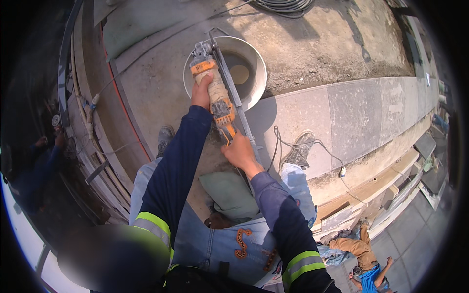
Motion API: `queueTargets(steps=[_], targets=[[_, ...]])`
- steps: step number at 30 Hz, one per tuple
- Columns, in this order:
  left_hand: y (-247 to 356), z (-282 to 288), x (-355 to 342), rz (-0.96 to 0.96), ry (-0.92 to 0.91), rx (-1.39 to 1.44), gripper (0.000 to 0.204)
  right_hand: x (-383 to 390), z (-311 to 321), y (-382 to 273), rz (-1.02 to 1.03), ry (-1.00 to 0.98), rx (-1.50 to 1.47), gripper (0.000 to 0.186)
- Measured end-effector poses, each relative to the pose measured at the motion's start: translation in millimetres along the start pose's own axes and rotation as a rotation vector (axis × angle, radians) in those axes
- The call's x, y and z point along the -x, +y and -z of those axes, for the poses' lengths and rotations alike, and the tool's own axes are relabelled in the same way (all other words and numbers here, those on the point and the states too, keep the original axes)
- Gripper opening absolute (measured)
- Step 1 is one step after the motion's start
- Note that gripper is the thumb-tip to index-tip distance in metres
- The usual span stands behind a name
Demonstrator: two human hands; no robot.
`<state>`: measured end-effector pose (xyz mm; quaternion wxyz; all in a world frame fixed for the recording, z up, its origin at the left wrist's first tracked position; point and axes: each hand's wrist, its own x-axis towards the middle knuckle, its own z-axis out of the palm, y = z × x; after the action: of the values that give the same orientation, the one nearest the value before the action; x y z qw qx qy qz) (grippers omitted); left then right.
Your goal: The person uses an angle grinder to cut a long metal bar placed across a bucket. The person holds the bar with one hand and operates the grinder with the other, cutting along the bar's length.
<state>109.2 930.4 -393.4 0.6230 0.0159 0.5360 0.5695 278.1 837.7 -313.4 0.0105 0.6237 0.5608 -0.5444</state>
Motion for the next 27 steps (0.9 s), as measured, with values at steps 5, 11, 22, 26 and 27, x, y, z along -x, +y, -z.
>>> queueTargets(steps=[5,11,22,26,27], targets=[[2.9,4.3,-9.6,-0.009,0.016,0.012,0.046,-4.9,-1.6,-3.5,0.020,0.007,-0.001,0.055],[5.6,-0.3,-7.4,0.036,0.023,0.026,0.045,-7.2,1.9,-4.2,0.014,-0.028,0.035,0.070],[-7.1,2.3,1.2,-0.023,0.047,-0.007,0.044,2.3,-1.1,4.4,-0.003,-0.007,0.012,0.056],[-11.6,5.0,8.9,-0.036,0.057,-0.027,0.045,9.4,-3.3,7.5,-0.036,-0.030,0.005,0.055],[-12.1,6.5,10.4,-0.034,0.057,-0.028,0.045,10.8,-4.3,6.9,-0.036,-0.028,0.007,0.055]])
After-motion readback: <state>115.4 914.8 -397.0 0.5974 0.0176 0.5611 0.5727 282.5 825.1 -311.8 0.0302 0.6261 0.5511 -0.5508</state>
